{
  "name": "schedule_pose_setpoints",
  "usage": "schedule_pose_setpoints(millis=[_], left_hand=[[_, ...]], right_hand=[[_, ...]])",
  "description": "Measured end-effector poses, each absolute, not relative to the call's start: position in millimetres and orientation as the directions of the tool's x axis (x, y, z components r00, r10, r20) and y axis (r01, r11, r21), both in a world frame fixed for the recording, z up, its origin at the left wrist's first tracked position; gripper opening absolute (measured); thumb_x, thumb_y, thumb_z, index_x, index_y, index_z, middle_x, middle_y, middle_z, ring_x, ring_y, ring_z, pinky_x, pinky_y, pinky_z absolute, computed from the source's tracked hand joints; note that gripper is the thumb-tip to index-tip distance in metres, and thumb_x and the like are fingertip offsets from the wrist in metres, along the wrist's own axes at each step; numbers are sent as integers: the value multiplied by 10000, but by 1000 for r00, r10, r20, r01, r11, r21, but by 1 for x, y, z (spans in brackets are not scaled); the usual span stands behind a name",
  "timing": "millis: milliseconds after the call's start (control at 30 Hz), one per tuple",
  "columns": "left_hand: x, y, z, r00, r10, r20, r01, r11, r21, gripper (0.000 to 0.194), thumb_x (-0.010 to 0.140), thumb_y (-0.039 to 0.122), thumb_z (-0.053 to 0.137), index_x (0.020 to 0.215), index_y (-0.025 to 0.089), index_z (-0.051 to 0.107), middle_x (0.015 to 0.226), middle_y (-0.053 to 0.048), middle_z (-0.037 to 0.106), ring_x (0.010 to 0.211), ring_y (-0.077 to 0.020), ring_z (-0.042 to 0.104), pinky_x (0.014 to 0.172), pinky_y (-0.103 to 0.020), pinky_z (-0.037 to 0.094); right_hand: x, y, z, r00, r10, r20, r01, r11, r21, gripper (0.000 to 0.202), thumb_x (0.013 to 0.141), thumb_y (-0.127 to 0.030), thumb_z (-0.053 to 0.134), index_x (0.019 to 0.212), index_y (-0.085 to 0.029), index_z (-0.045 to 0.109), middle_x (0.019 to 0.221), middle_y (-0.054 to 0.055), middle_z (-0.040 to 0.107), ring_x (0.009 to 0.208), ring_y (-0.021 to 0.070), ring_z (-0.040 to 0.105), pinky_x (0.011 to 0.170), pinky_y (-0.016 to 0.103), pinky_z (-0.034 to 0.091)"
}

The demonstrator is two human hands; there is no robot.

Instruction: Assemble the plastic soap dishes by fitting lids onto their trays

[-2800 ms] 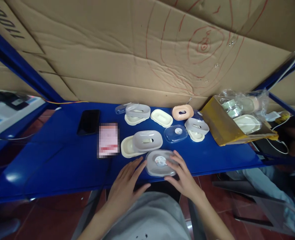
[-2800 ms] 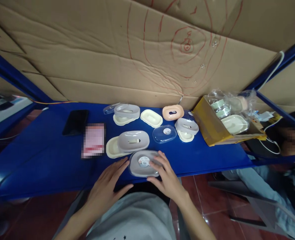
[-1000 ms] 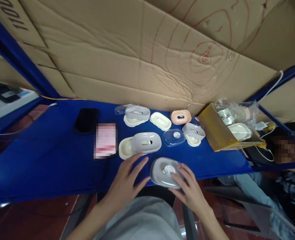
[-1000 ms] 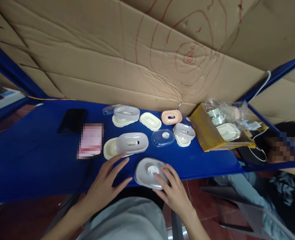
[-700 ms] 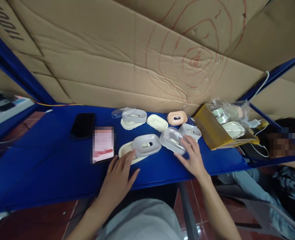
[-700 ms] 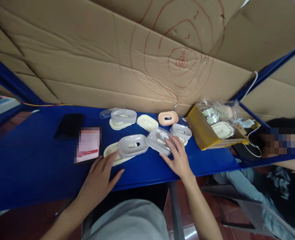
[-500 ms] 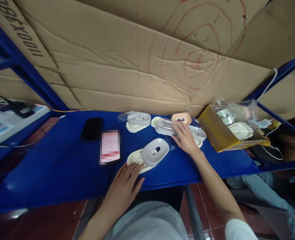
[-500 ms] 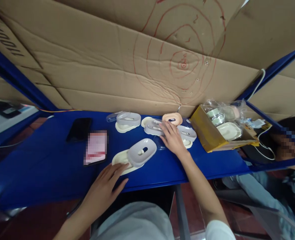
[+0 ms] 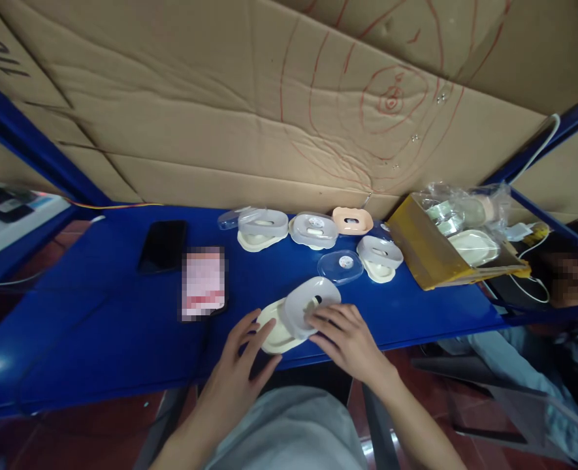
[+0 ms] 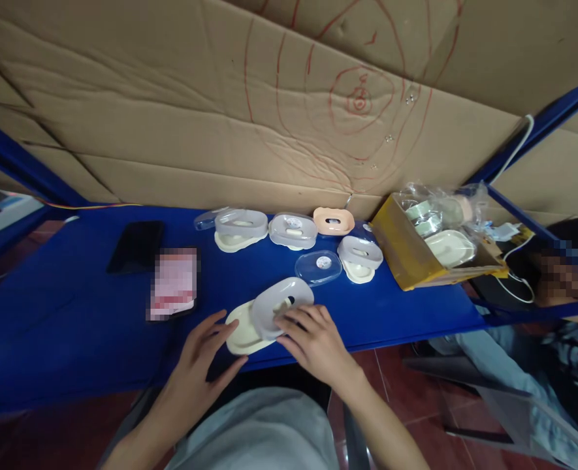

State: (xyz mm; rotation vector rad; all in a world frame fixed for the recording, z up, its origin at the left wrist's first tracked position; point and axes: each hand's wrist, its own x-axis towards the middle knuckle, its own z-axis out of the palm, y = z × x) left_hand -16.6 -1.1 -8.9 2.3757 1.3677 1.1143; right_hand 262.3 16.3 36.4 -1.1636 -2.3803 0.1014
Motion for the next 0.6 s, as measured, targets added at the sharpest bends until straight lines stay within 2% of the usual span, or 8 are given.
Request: schedule_pose_setpoints(millis=[133,233,300,367,433,500,567,600], left_hand=[[-15,1,-7,333,799,500,676,-572,464,553,1133,385,561,1667,352,421,1626,-177,465,1218,-300,721,943,-474,700],[-19,3,-6,396,779,487,697,-600,393,516,1134,343,553,1644,354,474,1640,-152,496,1407,-372,612,1047,-565,652],[-22,4,-6,415,773,480,699,-609,375,507,1132,334,557,1634,332,492,1659,-147,497,1476,-384,558,1080,-567,636],[-24,4,-5,426,771,475,700,-613,367,493,1125,348,577,1613,306,518,1685,-147,480,1491,-382,551,1094,-557,633],[-26,3,-4,441,771,460,703,-615,357,470,1115,354,600,1578,293,552,1700,-144,468,1491,-386,555,1112,-575,621],[-27,3,-3,443,775,451,705,-612,358,452,1111,348,609,1557,293,565,1711,-145,450,1492,-392,555,1122,-596,611],[-27,2,-3,427,784,450,700,-602,384,444,1111,336,606,1552,301,561,1728,-151,411,1507,-393,545,1120,-593,611],[-27,2,-2,418,790,448,695,-596,403,445,1112,331,604,1553,306,555,1737,-152,391,1517,-391,537,1121,-584,612]], right_hand=[[230,6,31,-575,715,397,721,673,-169,311,1147,-264,567,1440,-237,666,1347,73,779,1152,233,697,970,423,512],[213,4,26,-674,652,346,655,745,-127,355,1151,-195,512,1486,-190,631,1416,90,751,1313,225,647,1098,424,485],[214,12,26,-727,604,327,590,793,-154,362,1158,-204,500,1500,-200,617,1472,71,725,1434,194,586,1225,423,419],[229,28,29,-718,613,329,576,789,-212,378,1165,-261,503,1531,-235,593,1520,47,699,1493,169,550,1296,424,363],[255,48,31,-623,710,327,667,701,-251,428,1168,-326,495,1585,-245,545,1579,67,652,1534,197,520,1317,469,350],[287,64,31,-444,837,319,822,523,-226,511,1169,-359,465,1662,-222,458,1642,135,579,1582,285,464,1318,585,328],[315,67,29,-328,894,307,897,396,-196,562,1162,-389,460,1703,-247,404,1659,159,549,1579,363,450,1276,683,344],[326,63,28,-312,904,293,907,375,-190,574,1151,-411,487,1704,-275,408,1648,156,557,1550,384,476,1243,693,382]])
